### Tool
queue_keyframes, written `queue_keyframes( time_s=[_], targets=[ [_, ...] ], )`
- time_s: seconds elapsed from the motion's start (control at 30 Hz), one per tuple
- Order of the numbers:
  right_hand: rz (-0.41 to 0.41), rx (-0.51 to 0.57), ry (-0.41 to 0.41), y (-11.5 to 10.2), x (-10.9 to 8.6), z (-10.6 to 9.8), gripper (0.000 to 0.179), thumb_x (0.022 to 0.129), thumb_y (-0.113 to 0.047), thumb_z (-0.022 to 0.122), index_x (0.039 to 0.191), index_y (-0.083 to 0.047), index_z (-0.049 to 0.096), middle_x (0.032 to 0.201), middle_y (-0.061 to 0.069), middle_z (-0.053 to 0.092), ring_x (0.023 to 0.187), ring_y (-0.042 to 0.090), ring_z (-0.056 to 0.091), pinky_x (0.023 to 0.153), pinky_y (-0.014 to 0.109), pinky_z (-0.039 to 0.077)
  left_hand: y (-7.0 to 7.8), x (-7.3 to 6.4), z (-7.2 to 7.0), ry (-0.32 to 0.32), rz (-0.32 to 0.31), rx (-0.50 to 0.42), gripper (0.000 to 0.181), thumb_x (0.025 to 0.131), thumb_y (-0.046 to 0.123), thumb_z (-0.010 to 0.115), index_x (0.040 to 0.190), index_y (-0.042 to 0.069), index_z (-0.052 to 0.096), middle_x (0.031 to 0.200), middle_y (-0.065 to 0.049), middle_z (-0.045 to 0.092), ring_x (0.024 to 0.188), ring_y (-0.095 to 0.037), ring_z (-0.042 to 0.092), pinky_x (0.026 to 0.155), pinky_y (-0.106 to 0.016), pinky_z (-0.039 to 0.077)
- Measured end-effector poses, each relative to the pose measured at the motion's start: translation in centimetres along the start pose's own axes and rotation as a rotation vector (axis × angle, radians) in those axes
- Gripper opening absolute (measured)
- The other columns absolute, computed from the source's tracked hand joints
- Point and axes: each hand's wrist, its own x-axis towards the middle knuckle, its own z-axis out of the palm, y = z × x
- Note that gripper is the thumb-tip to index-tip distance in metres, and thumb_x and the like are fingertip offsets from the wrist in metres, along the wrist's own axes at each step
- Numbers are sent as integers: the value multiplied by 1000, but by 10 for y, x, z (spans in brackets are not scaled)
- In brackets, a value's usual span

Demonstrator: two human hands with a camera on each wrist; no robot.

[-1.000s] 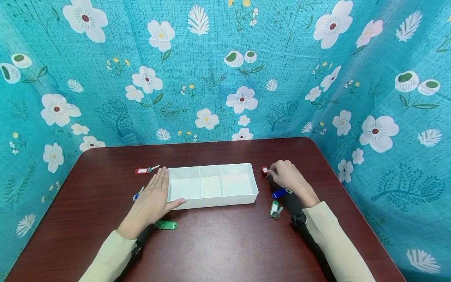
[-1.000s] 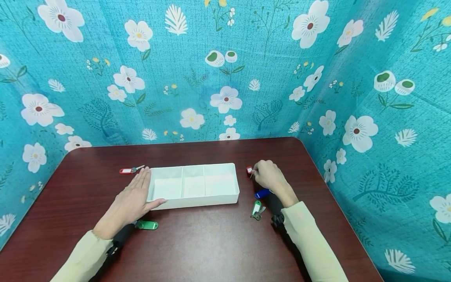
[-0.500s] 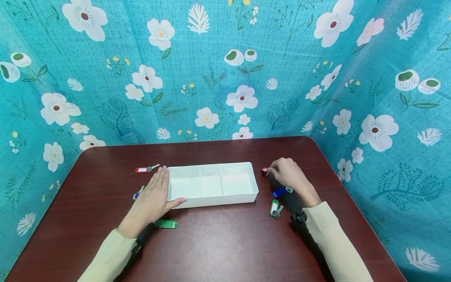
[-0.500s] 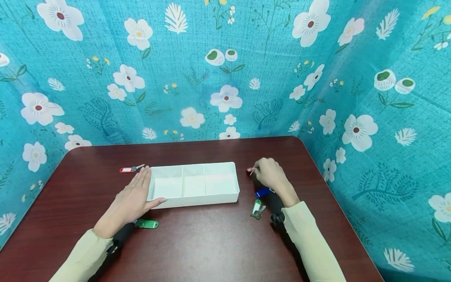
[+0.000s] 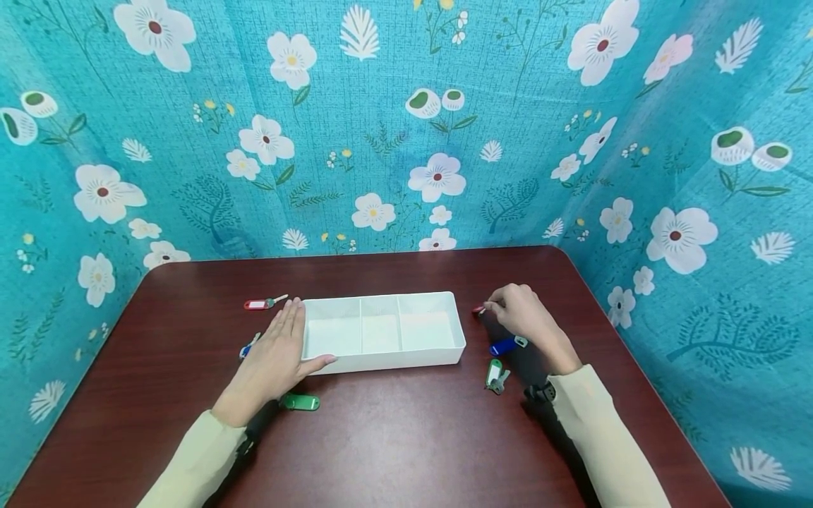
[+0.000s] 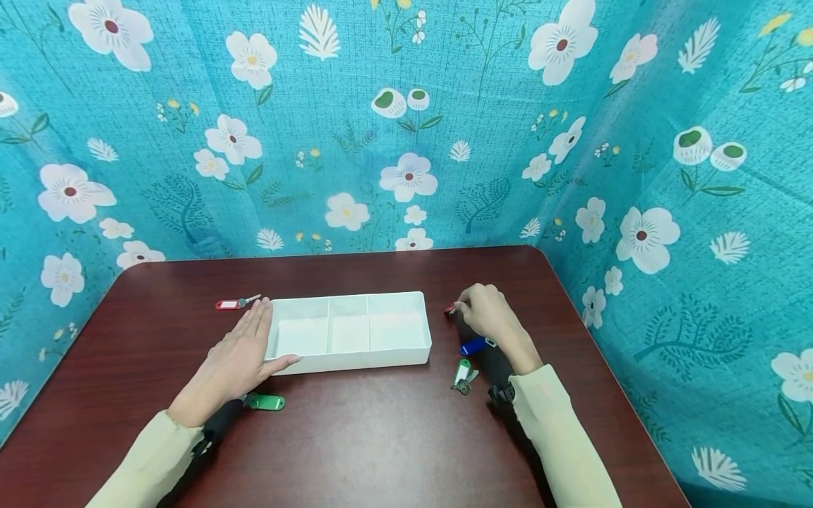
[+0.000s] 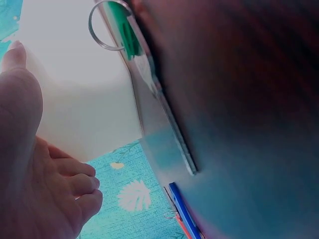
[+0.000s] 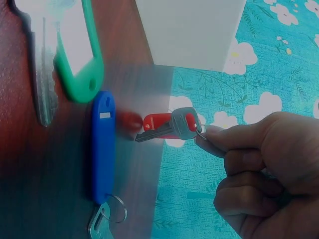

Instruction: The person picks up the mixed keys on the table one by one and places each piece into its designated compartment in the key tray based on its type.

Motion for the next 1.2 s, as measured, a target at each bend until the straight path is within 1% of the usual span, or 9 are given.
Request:
queue_keyframes(
  time_s=[0.17,0.27,0.37,0.47,0.7,0.87,1.2],
  targets=[
    [-20,3,-6,-3,0,0,16,100,-12,69,98,-3,83,89,10,80,66,15,58,60,29,48,-1,-1,-1,25,20,-2,117,94,76,56,162,-11,20,171,-31,24,160,-49,24,128,-58,31],
    [-27,10,2,-6,-1,-2,16,101,-12,69,97,-4,83,87,9,80,65,13,60,60,29,49,-1,-1,-1,30,30,-4,116,94,76,56,162,-12,21,170,-32,24,160,-49,24,129,-58,30],
    [-26,15,9,-8,-1,-3,16,100,-13,70,96,-5,83,88,9,80,65,13,62,59,28,50,-1,-1,-1,29,34,3,115,95,75,57,162,-12,21,171,-31,24,160,-49,24,129,-57,30],
    [-26,19,11,-10,-1,-4,16,100,-13,71,98,-3,83,92,11,81,65,13,63,59,28,51,-1,0,0,36,41,10,115,94,73,59,161,-13,22,170,-32,26,160,-49,24,129,-56,30],
    [-32,20,10,-18,-4,-9,18,100,-13,71,103,1,82,94,14,81,64,14,64,59,28,52,-2,0,1,26,28,-5,116,94,74,58,162,-11,21,171,-31,25,160,-49,23,129,-57,30],
    [-40,16,17,-20,-4,-11,17,99,-12,72,103,1,82,93,14,81,64,13,64,59,28,52,-3,0,2,24,29,1,117,94,75,57,163,-11,19,171,-30,23,161,-48,22,129,-57,29],
    [-54,18,11,-22,-4,-16,17,100,-13,71,101,0,82,95,16,81,61,13,60,58,28,48,-3,0,3,21,28,1,117,94,76,56,163,-11,19,172,-31,21,161,-48,22,129,-57,29]
  ],
)
